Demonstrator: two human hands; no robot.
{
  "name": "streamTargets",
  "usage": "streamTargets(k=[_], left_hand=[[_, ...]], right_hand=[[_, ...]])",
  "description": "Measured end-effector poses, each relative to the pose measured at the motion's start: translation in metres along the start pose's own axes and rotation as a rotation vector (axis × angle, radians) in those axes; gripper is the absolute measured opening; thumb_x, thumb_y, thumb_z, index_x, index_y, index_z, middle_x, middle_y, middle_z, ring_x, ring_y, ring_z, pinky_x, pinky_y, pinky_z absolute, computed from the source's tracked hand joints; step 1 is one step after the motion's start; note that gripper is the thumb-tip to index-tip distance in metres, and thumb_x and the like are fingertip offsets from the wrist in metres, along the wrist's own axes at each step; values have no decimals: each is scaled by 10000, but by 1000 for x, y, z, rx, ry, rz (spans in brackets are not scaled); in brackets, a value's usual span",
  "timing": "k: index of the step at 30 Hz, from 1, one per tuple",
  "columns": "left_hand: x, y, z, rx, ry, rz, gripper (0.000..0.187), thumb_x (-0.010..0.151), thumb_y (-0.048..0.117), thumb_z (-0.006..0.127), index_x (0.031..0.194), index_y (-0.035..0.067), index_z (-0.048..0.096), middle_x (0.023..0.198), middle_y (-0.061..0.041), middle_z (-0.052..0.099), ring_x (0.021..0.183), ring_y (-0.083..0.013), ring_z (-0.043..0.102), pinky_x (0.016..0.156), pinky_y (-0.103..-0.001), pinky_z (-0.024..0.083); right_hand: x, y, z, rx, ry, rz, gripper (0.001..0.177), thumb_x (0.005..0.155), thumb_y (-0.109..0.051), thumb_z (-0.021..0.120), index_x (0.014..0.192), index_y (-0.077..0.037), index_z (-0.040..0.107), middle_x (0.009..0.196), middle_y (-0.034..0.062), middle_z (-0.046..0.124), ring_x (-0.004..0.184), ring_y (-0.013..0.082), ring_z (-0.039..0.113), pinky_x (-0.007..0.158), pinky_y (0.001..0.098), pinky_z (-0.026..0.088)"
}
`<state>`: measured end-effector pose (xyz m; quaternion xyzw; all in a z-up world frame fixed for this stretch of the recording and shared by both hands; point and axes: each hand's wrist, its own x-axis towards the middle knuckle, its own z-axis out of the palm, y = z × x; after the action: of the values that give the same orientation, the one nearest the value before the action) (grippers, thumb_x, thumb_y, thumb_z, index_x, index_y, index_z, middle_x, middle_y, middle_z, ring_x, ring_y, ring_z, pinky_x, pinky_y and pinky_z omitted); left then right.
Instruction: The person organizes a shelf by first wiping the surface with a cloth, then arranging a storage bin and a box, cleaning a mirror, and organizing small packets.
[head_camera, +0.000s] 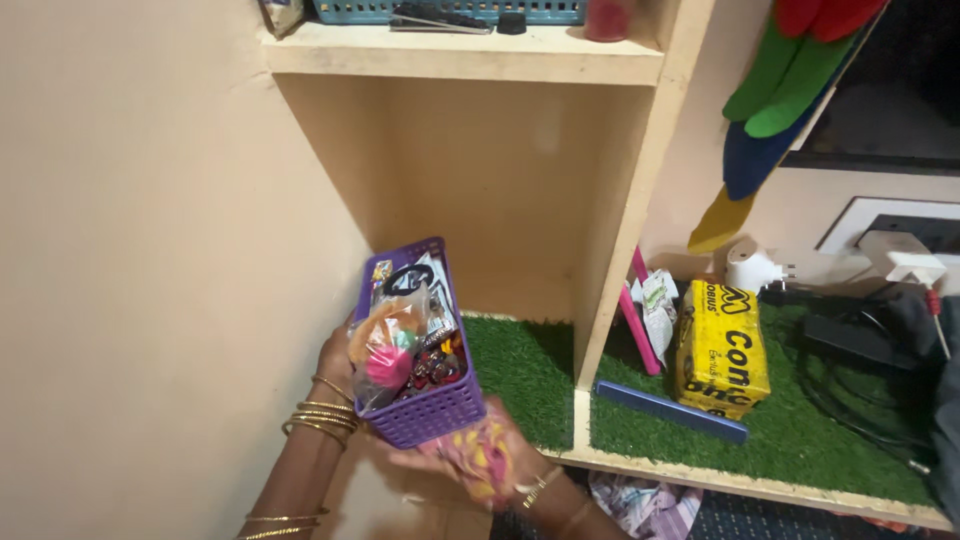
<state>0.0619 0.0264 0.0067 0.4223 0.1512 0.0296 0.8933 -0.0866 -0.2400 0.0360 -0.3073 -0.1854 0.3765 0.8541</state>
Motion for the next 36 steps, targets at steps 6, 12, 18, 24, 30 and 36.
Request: streamTargets(k=[6,12,18,24,30,36], left_hand=[[-15,-18,6,63,-141,-19,398,991,328,556,1210,18,673,1005,-123,744,807,-226,718,707,-342,600],[-20,-37,25,88,-70,-79,534,984,451,513,1235,3,659,1072,-145,736,855,-242,740,756,-360,628],[-3,-61,7,530,-166,139,604,868,275,570,1460,171,517,1216,-77,707,974,-161,718,809,-320,631],[-30,-39,21,283,-263,55,634,895,282,523,1509,132,481,1312,-82,693,1170,-183,687,1010,-361,567],[-59,-40,38,675,-27,138,880,915,523,676,1587,158,241,1443,-70,508,1305,-185,518,1080,-368,430],[-33,-48,38,818,-92,168,973,647,301,909,1456,67,422,1328,-161,692,1200,-278,693,1013,-396,579]], right_hand=[[-65,-46,-26,-644,12,-52,513,1046,-326,510,1460,-39,417,1428,187,540,1314,270,564,1154,395,453],[-63,-98,-12,-665,808,-135,494,1010,-386,483,1380,-60,484,1199,177,650,1067,264,657,938,372,528],[-43,-80,-23,-958,947,-156,478,982,-375,500,1373,-101,493,1084,118,730,958,218,710,871,351,548],[-20,-85,-20,-884,952,-75,473,1013,-320,483,1454,-148,479,1139,159,728,905,270,696,816,455,547],[21,-56,-6,-980,936,-62,497,1078,-285,475,1566,-189,456,1321,214,674,1128,435,634,956,524,475],[15,23,-33,-925,670,-672,489,1022,-239,492,1464,-29,489,1464,164,558,1386,242,517,1129,354,382]])
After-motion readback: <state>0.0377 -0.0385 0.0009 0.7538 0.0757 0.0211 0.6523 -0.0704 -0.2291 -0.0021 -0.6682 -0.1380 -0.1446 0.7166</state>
